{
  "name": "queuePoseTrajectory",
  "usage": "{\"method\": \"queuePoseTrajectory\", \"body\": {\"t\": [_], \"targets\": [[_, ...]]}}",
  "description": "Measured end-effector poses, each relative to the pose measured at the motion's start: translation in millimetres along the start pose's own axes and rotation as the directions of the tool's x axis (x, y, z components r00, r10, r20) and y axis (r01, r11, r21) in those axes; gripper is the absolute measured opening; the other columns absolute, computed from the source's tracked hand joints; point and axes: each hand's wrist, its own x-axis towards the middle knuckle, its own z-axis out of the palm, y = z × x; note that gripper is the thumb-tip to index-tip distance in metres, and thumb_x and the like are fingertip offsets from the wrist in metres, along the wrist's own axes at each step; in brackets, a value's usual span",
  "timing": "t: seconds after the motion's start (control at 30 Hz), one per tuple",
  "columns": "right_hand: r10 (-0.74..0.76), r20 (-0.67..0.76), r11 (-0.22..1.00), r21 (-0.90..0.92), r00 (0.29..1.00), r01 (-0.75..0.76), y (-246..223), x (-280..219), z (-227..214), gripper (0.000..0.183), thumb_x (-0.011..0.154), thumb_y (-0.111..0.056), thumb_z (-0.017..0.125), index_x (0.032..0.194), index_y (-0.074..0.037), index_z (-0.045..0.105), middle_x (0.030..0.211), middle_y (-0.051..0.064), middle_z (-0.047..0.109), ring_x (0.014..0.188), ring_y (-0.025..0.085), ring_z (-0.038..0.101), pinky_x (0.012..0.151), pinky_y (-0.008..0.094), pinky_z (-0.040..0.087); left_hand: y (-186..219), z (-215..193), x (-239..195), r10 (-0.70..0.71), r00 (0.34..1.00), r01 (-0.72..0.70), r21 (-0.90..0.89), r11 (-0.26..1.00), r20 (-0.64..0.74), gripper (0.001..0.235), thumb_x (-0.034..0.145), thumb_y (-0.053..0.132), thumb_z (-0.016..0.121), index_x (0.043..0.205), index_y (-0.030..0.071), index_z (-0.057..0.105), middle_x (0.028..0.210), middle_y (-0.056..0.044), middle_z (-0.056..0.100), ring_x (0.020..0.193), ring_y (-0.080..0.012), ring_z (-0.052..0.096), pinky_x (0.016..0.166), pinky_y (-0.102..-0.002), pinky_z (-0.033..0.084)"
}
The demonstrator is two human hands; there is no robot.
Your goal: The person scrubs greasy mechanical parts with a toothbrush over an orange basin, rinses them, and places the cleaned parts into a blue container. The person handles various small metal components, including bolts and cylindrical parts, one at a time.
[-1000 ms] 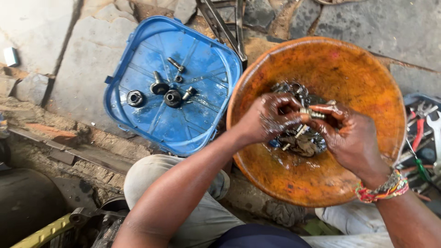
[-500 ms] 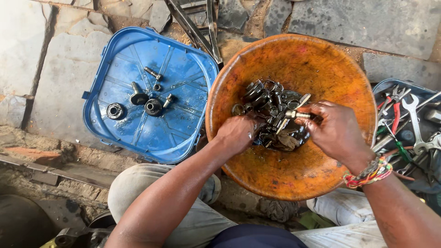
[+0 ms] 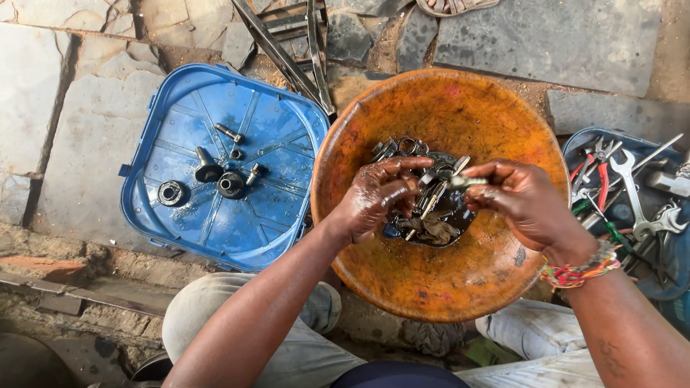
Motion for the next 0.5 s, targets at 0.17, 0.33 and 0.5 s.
{"method": "queuePoseTrajectory", "body": {"t": [0.17, 0.33, 0.5], "targets": [[-0.040, 0.149, 0.867, 0.496, 0.988, -0.040, -3, -3, -3, 0.031, 0.093, -0.013, 0.070, 0.121, -0.003, 0.061, 0.126, 0.018, 0.067, 0.105, 0.029, 0.071, 0.094, 0.047, 0.058, -1, -1, 0, -0.032, 0.999, 0.033, -0.072, 0.997, 0.017, 0.025, 0.105, 0.018, 0.063, 0.124, 0.002, 0.069, 0.096, -0.003, 0.066, 0.082, -0.0119, 0.064, 0.076, -0.030, 0.059], [0.027, 0.171, 0.871, 0.479, 0.985, -0.107, 18, 4, -5, 0.024, 0.097, -0.012, 0.070, 0.117, -0.005, 0.060, 0.117, 0.014, 0.067, 0.098, 0.026, 0.071, 0.082, 0.044, 0.059, -8, 4, 7, -0.050, 0.990, 0.089, 0.320, 0.943, -0.130, 0.021, 0.102, 0.020, 0.063, 0.116, 0.005, 0.069, 0.091, -0.002, 0.069, 0.076, -0.0089, 0.064, 0.070, -0.028, 0.059], [-0.025, -0.208, 0.876, -0.475, 0.978, -0.078, 28, 13, -7, 0.014, 0.095, -0.014, 0.069, 0.105, -0.006, 0.075, 0.083, 0.008, 0.073, 0.066, 0.018, 0.067, 0.061, 0.037, 0.056, -14, 3, 11, 0.026, 0.977, 0.075, 0.452, 0.889, -0.212, 0.019, 0.101, 0.018, 0.066, 0.114, 0.005, 0.070, 0.087, -0.005, 0.069, 0.073, -0.0111, 0.062, 0.066, -0.030, 0.056]]}}
